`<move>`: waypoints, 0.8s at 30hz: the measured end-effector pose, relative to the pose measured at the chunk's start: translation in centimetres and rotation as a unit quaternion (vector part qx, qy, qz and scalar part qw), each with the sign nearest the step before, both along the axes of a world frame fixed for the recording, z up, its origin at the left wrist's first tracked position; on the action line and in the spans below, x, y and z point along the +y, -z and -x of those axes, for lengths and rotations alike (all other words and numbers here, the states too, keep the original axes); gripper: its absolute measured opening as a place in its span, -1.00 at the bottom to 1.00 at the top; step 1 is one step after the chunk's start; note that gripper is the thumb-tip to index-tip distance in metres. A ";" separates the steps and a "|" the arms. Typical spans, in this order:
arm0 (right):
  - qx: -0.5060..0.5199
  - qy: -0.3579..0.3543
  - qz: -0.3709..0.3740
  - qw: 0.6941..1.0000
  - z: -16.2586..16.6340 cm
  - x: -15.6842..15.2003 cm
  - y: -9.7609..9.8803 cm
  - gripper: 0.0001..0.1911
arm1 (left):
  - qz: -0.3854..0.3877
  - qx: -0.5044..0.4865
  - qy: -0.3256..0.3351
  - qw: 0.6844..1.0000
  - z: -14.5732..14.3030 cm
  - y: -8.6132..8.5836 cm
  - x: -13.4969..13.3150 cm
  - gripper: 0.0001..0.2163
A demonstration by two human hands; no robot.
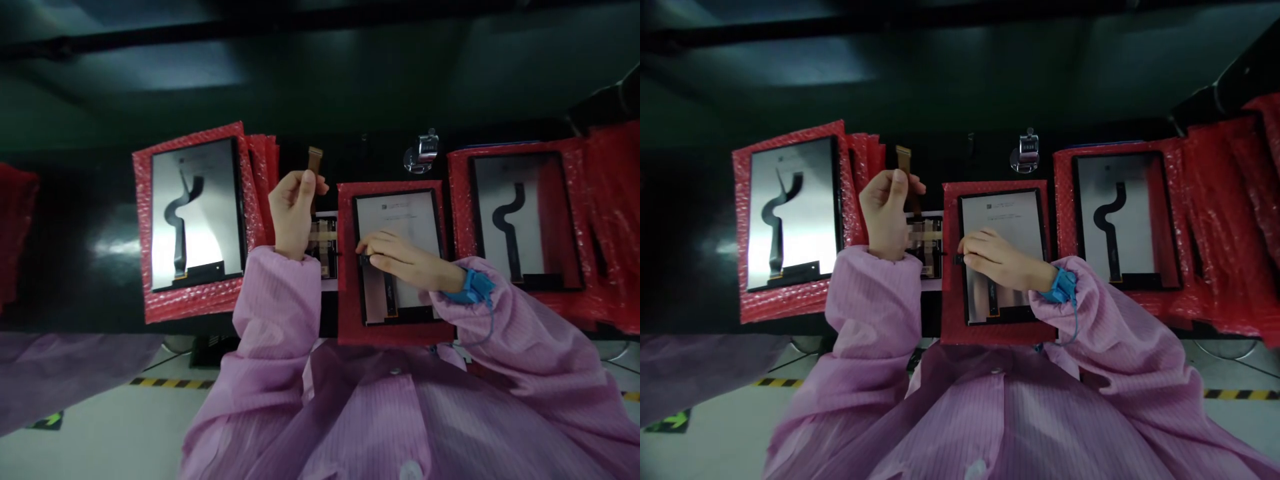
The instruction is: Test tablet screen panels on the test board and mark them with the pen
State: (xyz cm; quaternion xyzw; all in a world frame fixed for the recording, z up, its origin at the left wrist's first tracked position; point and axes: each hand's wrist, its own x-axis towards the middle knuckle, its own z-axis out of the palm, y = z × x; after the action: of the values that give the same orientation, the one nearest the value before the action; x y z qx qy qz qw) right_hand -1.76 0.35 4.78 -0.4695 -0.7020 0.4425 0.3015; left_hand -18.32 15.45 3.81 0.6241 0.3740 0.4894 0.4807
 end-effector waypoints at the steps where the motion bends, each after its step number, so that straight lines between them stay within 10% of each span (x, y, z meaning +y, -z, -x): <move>1: -0.002 -0.007 -0.003 1.000 0.0 0.1 0.0 -0.74 | -0.001 -0.010 0.018 1.000 0.0 0.0 0.0 -0.80; 15: -0.007 -0.041 -0.054 0.998 -0.3 0.2 0.1 -0.64 | -0.123 0.213 0.213 0.946 0.8 -1.4 -1.1 -0.86; 24: -0.095 0.098 -0.129 0.982 -0.2 0.5 1.1 -0.64 | -0.180 0.362 0.272 0.873 1.1 -0.9 -1.1 -0.81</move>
State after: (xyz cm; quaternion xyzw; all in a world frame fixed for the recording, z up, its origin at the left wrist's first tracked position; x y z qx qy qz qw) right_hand -1.54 0.81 3.63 -0.5331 -0.7290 0.2701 0.3339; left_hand -19.42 14.38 4.74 0.9103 0.2430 0.1383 0.3052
